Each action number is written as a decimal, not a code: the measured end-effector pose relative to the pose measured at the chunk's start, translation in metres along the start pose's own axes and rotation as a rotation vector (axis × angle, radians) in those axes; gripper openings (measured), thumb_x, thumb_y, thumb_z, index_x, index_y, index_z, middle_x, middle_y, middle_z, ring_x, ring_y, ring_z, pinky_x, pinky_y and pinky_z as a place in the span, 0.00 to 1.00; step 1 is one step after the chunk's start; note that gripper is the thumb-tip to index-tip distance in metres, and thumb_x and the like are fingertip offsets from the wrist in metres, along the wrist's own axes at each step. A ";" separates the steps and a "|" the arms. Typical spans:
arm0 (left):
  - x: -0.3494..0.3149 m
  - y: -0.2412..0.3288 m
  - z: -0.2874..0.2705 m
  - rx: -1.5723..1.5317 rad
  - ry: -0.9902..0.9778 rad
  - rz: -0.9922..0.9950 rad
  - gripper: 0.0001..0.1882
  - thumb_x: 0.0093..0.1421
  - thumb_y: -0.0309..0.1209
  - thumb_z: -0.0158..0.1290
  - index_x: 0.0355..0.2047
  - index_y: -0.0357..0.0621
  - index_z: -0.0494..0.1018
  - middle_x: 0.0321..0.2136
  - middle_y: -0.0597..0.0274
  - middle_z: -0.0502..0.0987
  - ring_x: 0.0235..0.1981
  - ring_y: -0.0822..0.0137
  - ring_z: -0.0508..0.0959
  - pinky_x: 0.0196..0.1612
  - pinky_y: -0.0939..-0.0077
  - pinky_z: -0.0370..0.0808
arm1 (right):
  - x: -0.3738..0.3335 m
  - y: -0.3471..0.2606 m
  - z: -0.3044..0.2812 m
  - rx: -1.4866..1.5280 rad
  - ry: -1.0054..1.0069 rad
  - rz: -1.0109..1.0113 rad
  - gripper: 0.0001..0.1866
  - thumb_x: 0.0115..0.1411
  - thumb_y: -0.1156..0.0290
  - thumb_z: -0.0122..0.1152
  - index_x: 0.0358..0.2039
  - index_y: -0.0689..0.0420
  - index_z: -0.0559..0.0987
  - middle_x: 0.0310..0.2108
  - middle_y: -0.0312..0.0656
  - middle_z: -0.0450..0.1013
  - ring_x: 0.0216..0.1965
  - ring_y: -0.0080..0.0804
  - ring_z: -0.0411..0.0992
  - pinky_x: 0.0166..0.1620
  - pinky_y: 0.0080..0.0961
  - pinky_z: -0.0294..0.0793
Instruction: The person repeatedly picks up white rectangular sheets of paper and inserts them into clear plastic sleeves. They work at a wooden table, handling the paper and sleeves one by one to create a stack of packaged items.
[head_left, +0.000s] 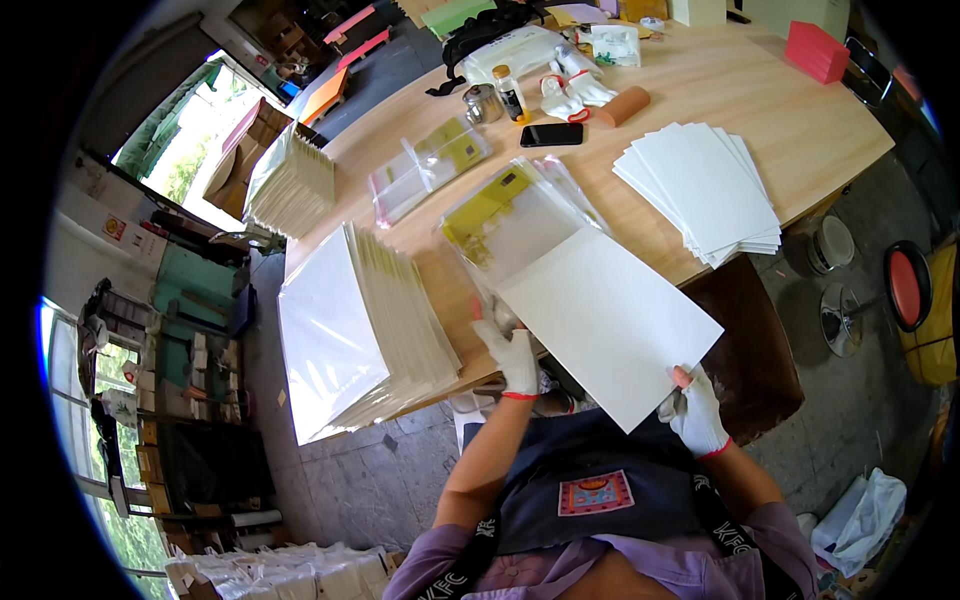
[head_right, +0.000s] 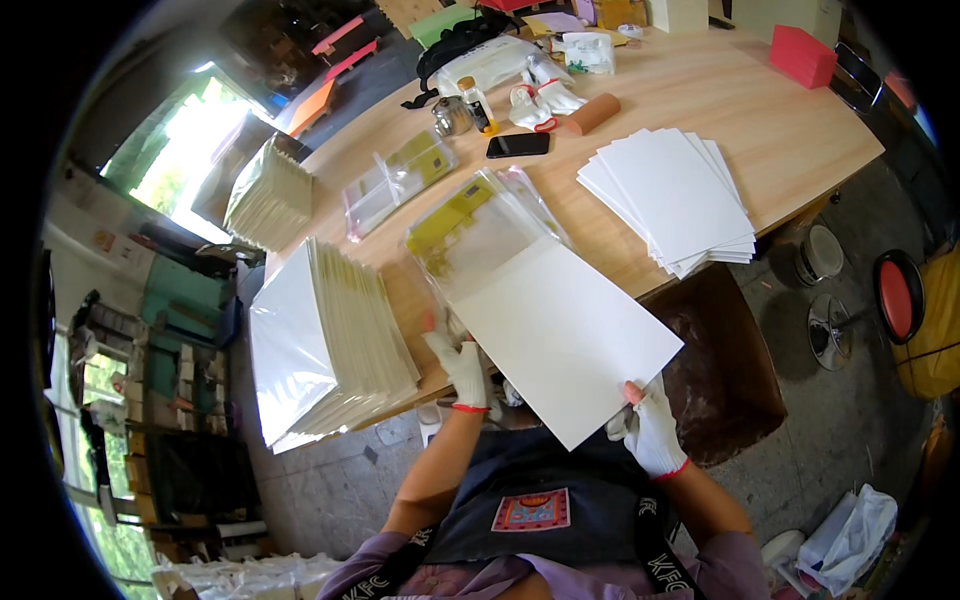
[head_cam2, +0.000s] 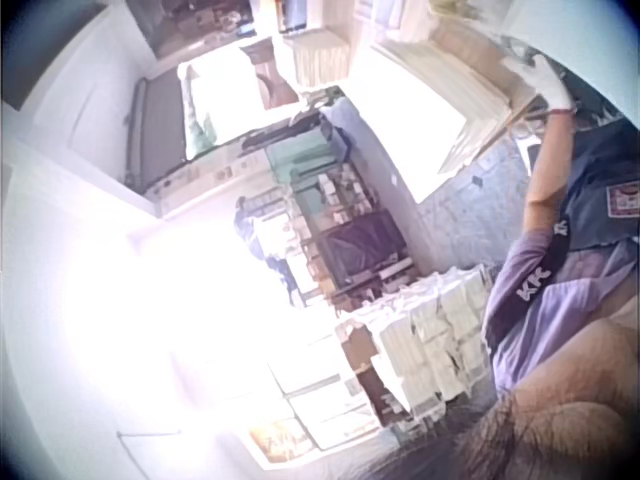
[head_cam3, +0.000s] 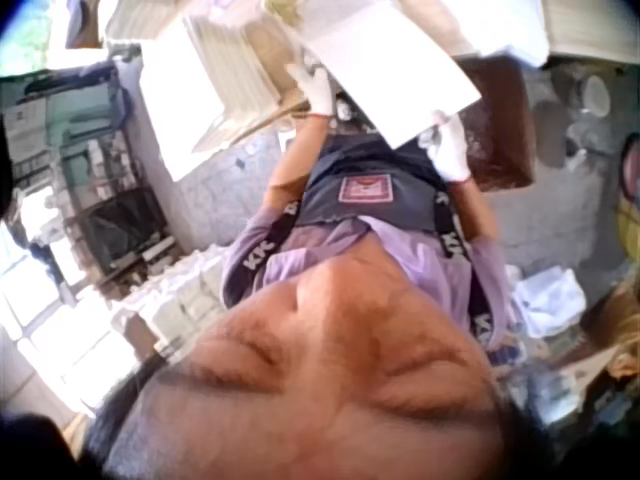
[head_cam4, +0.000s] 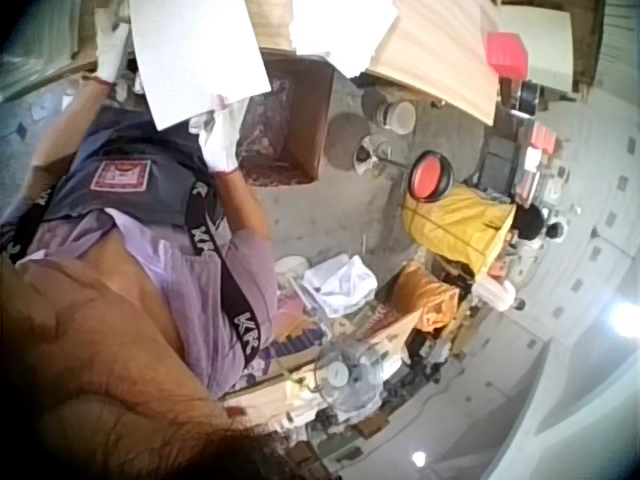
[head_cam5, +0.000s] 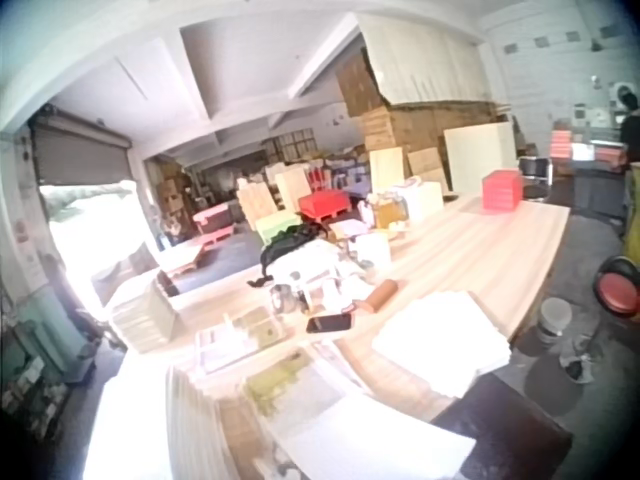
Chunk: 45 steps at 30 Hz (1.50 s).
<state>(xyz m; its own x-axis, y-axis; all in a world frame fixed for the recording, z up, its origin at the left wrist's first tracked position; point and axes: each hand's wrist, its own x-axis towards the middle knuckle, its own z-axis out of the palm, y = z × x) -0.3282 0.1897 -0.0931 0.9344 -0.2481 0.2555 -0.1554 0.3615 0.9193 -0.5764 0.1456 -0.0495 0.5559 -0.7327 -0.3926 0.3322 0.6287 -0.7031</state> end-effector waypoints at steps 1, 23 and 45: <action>-0.008 -0.004 0.005 -0.065 0.018 -0.231 0.24 0.49 0.16 0.47 0.50 0.36 0.63 0.47 0.51 0.70 0.43 0.60 0.71 0.45 0.74 0.70 | -0.005 0.000 0.001 -0.005 0.000 0.002 0.08 0.59 0.66 0.50 0.34 0.55 0.67 0.21 0.35 0.68 0.13 0.21 0.64 0.15 0.17 0.59; -0.075 -0.042 -0.051 -0.162 -0.334 -1.046 0.16 0.61 0.26 0.40 0.50 0.40 0.64 0.42 0.55 0.72 0.37 0.60 0.76 0.38 0.69 0.76 | 0.088 0.071 0.028 0.025 -0.350 0.356 0.18 0.63 0.67 0.47 0.51 0.60 0.66 0.37 0.44 0.72 0.32 0.32 0.74 0.35 0.26 0.77; -0.035 0.007 -0.106 0.297 -0.453 -0.766 0.14 0.60 0.35 0.49 0.33 0.33 0.72 0.30 0.55 0.78 0.26 0.70 0.78 0.27 0.80 0.75 | 0.136 -0.024 -0.027 -0.468 -0.025 -0.288 0.03 0.56 0.76 0.51 0.29 0.59 0.74 0.24 0.36 0.70 0.23 0.21 0.68 0.27 0.17 0.70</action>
<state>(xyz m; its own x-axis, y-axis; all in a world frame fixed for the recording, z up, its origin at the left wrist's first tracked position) -0.3283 0.2961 -0.1276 0.6119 -0.6725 -0.4163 0.3166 -0.2741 0.9081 -0.5290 0.0238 -0.1023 0.5122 -0.8482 -0.1350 0.1026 0.2165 -0.9709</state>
